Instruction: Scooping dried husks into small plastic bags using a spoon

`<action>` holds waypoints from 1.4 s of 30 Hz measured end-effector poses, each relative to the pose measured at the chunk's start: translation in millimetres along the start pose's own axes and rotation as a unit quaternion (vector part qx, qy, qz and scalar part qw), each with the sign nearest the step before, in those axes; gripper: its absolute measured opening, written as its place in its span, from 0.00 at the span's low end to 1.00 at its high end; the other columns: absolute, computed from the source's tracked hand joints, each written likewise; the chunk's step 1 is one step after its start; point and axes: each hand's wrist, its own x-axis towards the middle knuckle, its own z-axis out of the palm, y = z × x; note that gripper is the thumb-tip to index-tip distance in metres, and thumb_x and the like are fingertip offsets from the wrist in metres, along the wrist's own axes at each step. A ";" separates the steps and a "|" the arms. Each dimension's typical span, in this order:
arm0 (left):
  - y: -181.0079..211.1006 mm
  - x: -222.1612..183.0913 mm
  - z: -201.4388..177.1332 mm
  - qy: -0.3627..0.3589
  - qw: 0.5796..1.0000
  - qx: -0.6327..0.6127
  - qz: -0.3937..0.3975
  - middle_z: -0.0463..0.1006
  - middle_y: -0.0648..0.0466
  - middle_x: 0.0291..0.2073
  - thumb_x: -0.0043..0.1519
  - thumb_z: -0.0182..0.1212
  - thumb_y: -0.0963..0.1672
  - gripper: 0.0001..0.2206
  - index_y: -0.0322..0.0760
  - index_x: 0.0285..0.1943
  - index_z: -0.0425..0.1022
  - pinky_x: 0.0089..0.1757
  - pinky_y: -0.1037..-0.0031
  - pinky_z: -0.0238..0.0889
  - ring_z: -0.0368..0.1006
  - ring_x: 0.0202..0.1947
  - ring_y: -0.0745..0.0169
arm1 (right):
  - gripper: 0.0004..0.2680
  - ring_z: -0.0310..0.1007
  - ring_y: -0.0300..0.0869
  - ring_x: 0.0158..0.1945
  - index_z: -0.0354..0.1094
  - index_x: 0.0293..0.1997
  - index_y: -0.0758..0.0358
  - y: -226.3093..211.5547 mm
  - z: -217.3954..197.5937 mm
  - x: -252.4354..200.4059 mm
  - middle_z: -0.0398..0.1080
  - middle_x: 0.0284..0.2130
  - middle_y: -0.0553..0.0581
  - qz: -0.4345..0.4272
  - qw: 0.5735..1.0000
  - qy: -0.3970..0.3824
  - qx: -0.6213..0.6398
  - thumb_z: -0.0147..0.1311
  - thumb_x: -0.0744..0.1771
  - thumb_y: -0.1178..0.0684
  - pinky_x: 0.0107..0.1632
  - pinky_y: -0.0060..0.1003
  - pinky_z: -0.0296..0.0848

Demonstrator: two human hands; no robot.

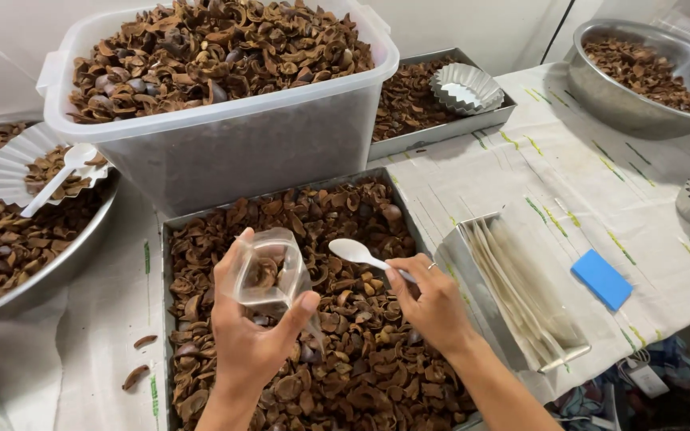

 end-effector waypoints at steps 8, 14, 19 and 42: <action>26.0 10.7 -10.5 -0.003 0.995 -0.064 -0.070 0.78 0.48 0.50 0.53 0.67 0.51 0.35 0.33 0.68 0.62 0.38 0.77 0.80 0.82 0.46 0.57 | 0.10 0.82 0.45 0.34 0.72 0.49 0.65 7.8 4.0 -5.6 0.78 0.40 0.60 -0.010 0.999 -0.034 -0.037 0.50 0.69 0.49 0.35 0.34 0.86; -6.0 1.7 -11.1 -0.005 0.999 0.047 0.002 0.78 0.48 0.49 0.56 0.69 0.50 0.30 0.33 0.64 0.62 0.60 0.59 0.65 0.76 0.54 0.51 | 0.09 0.65 0.35 0.14 0.70 0.50 0.63 5.9 -14.5 5.8 0.74 0.32 0.60 0.054 0.977 -0.153 -0.139 0.45 0.71 0.52 0.15 0.23 0.70; -31.5 -4.8 -2.1 -0.014 0.999 0.037 0.006 0.77 0.47 0.49 0.56 0.70 0.48 0.32 0.32 0.66 0.61 0.59 0.63 0.67 0.77 0.53 0.52 | 0.09 0.66 0.36 0.29 0.64 0.45 0.58 -31.9 -41.5 46.3 0.68 0.34 0.51 0.191 0.846 -0.384 -0.317 0.36 0.74 0.50 0.37 0.28 0.76; -48.8 -7.7 -6.6 -0.032 0.998 -0.005 0.045 0.71 0.41 0.56 0.55 0.69 0.51 0.38 0.30 0.69 0.54 0.58 0.61 0.67 0.73 0.54 0.50 | 0.10 0.56 0.31 0.20 0.74 0.52 0.57 -44.2 -49.2 88.1 0.69 0.24 0.47 0.194 0.900 -0.391 0.021 0.48 0.71 0.48 0.22 0.22 0.55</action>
